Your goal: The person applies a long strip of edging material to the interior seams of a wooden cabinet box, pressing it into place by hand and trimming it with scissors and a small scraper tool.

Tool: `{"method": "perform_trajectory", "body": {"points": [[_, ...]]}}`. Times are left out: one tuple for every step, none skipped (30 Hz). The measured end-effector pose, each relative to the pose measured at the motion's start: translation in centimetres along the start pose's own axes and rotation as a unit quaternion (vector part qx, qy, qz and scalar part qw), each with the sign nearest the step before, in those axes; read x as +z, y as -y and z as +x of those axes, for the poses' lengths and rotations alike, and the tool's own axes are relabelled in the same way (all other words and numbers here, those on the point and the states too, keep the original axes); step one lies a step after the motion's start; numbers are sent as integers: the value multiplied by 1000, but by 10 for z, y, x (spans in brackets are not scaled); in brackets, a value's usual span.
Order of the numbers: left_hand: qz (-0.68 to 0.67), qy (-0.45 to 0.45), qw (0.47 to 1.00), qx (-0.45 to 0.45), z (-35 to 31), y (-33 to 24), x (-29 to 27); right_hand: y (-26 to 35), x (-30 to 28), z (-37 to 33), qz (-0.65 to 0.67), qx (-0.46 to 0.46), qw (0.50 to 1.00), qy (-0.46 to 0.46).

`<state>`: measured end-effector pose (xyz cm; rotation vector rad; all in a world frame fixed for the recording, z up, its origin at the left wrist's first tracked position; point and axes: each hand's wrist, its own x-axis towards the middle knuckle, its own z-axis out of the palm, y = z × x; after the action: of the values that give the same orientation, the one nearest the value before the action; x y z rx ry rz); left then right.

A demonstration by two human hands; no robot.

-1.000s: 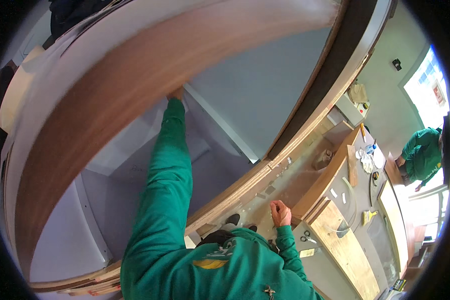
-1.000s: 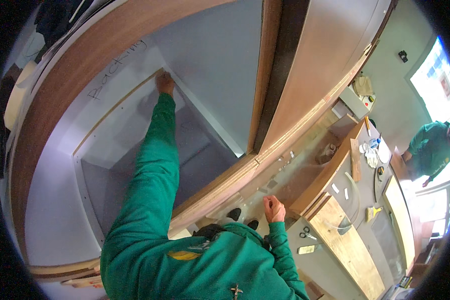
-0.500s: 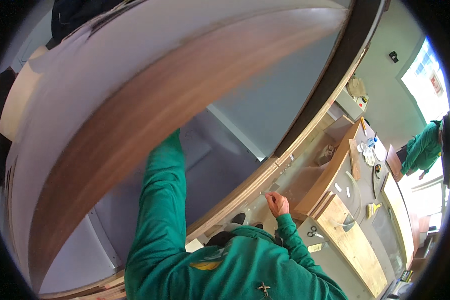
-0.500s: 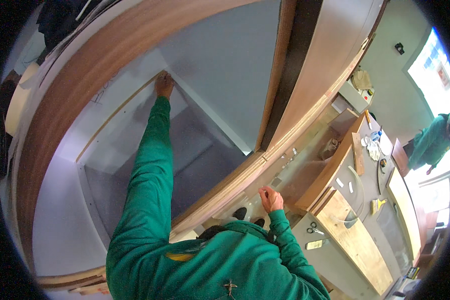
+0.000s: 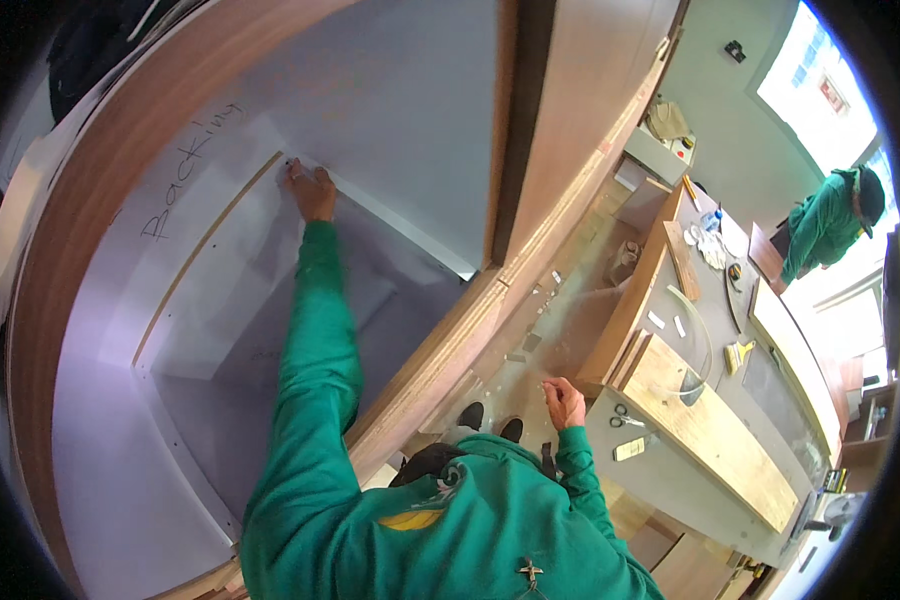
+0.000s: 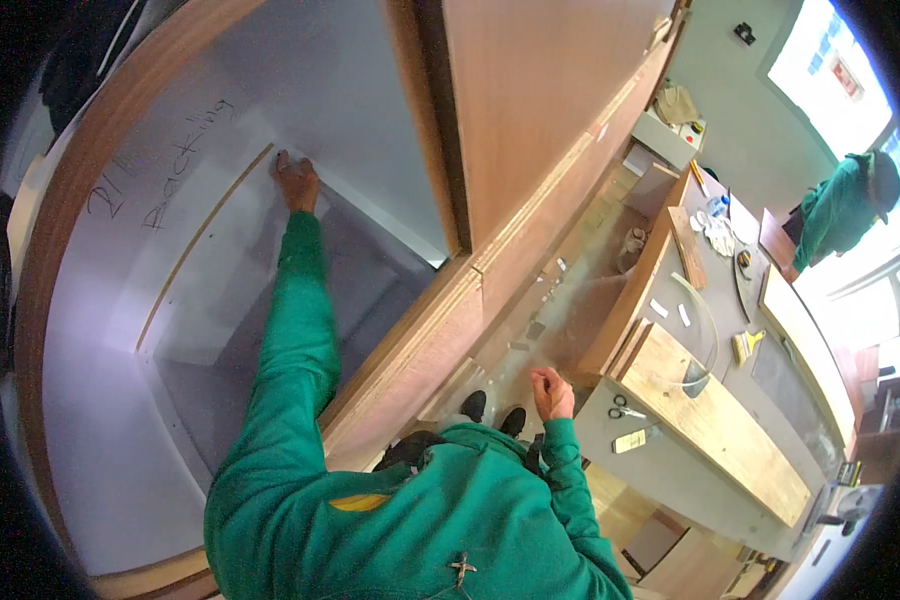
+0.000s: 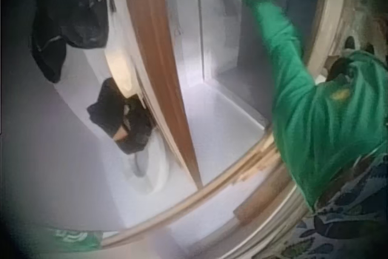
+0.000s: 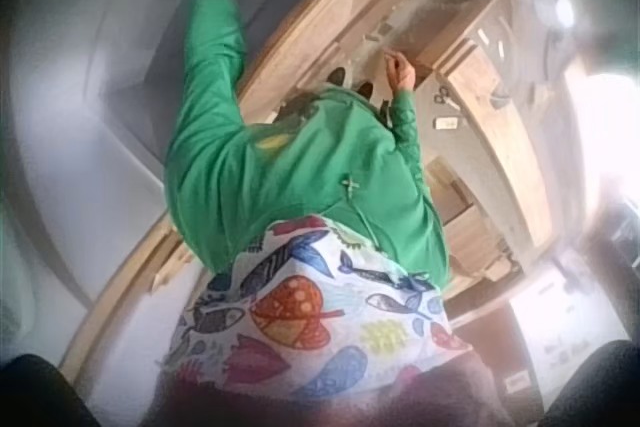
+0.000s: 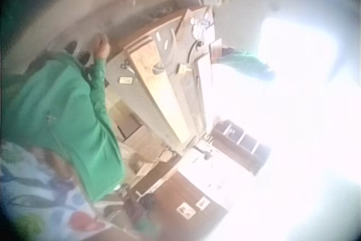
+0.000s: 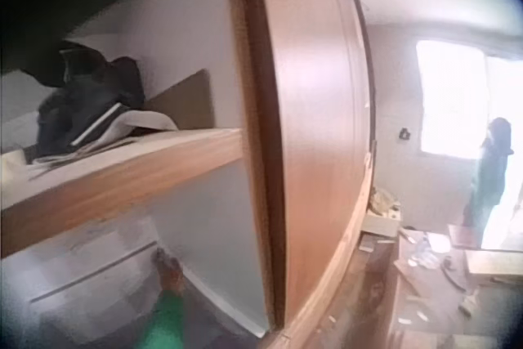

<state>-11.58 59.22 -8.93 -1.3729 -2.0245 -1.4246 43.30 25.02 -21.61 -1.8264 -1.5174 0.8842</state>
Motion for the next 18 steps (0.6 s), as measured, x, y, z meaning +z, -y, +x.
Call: {"method": "perform_trajectory", "body": {"points": [[6,31,999,24,-3,-32,-16,-13,-8,-7,8,32,999,-23],[11,71,996,47,-8,-56,-38,-24,-14,-14,16,61,997,-41],[13,130,989,69,-14,-71,-62,-31,-17,-21,26,86,995,-53],[14,188,978,88,-22,-85,-85,-37,-20,-24,25,80,995,-54],[15,244,964,108,-30,-94,-103,-38,-23,-26,28,84,995,-53],[4,231,959,165,-42,-103,-118,-39,-25,-26,32,88,994,-51],[-11,218,950,221,-56,-112,-128,-40,-26,-26,34,93,994,-52],[-25,205,939,276,-68,-122,-138,-42,-25,-25,36,105,993,-41],[-28,208,921,329,-78,-135,-144,-44,-24,-23,19,88,995,-49],[-30,208,901,380,-86,-149,-150,-44,-21,-19,2,71,996,-55],[-68,234,887,392,-97,-162,-153,-44,-18,-14,-15,53,997,-61],[-102,258,872,403,-106,-173,-158,-40,-13,-8,0,55,998,-44],[-138,282,855,413,-112,-182,-159,-35,-9,-3,15,60,998,-29],[-140,292,852,411,-115,-188,-160,-31,-5,1,29,65,997,-14],[-141,304,850,407,-117,-193,-162,-20,-3,4,25,50,998,-1],[-143,316,847,403,-120,-195,-164,-6,-4,5,21,36,999,13],[-142,320,843,407,-119,-196,-166,1,-4,4,18,23,999,25],[-147,326,838,413,-119,-199,-165,0,0,3,12,7,1000,15]]}}
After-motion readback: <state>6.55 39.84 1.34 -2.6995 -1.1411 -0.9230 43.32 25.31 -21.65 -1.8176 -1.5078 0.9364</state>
